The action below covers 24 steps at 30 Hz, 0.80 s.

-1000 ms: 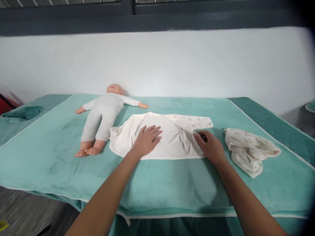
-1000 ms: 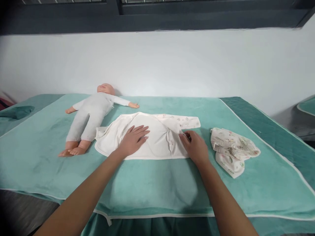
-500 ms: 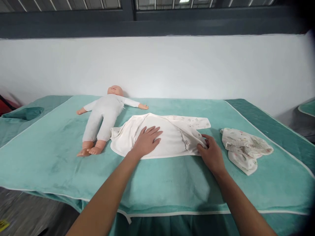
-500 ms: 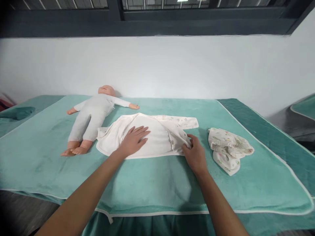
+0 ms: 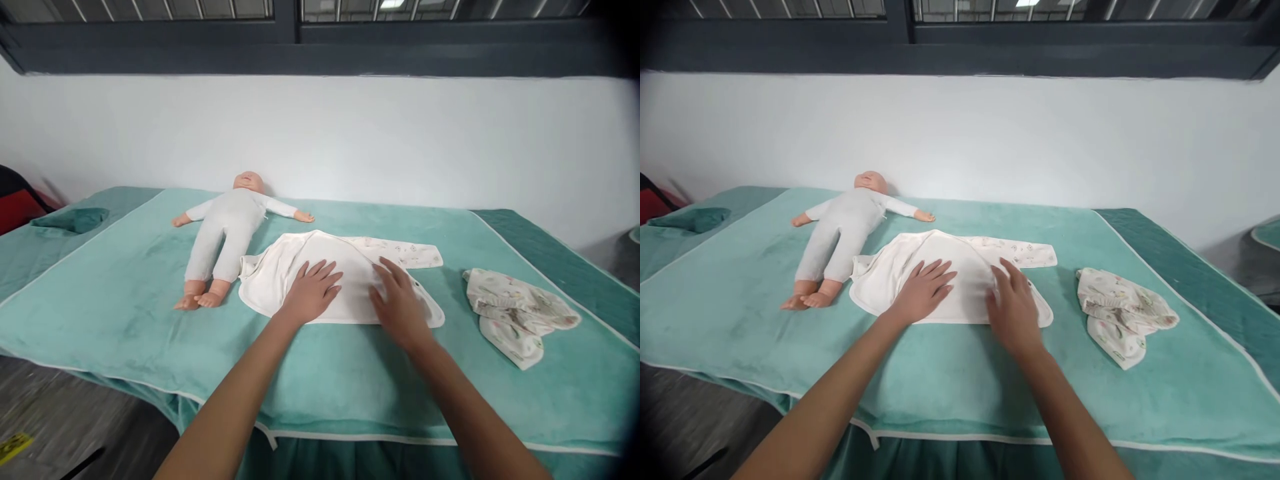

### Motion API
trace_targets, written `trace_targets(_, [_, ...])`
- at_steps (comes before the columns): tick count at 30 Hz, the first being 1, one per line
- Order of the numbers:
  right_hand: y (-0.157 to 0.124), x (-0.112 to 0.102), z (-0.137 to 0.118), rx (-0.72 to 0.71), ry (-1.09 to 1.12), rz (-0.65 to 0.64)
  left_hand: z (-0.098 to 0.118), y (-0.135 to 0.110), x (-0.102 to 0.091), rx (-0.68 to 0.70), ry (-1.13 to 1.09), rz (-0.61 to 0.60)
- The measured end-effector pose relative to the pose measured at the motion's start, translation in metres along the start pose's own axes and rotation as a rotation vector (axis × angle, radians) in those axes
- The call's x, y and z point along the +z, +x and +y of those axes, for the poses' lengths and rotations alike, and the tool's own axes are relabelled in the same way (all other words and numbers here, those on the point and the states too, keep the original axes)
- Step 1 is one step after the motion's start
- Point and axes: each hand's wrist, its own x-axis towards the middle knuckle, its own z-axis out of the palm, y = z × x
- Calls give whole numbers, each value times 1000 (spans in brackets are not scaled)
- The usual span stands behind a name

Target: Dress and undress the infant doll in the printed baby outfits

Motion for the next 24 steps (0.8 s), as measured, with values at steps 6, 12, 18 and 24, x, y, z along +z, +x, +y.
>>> trace_targets(6, [34,54,-23,-78,-72,-365,0,-5,0,9,-37,26])
trace_targets(12, [30,67,-18,-63,-240,-438,-3,-5,4,-90,-30,124])
trace_targets(18, [25,63,-26,7,-329,-440,-7,-3,8,-309,61,273])
trace_targets(24, [19,63,-29,49,-364,-415,-5,-1,9,-404,136,287])
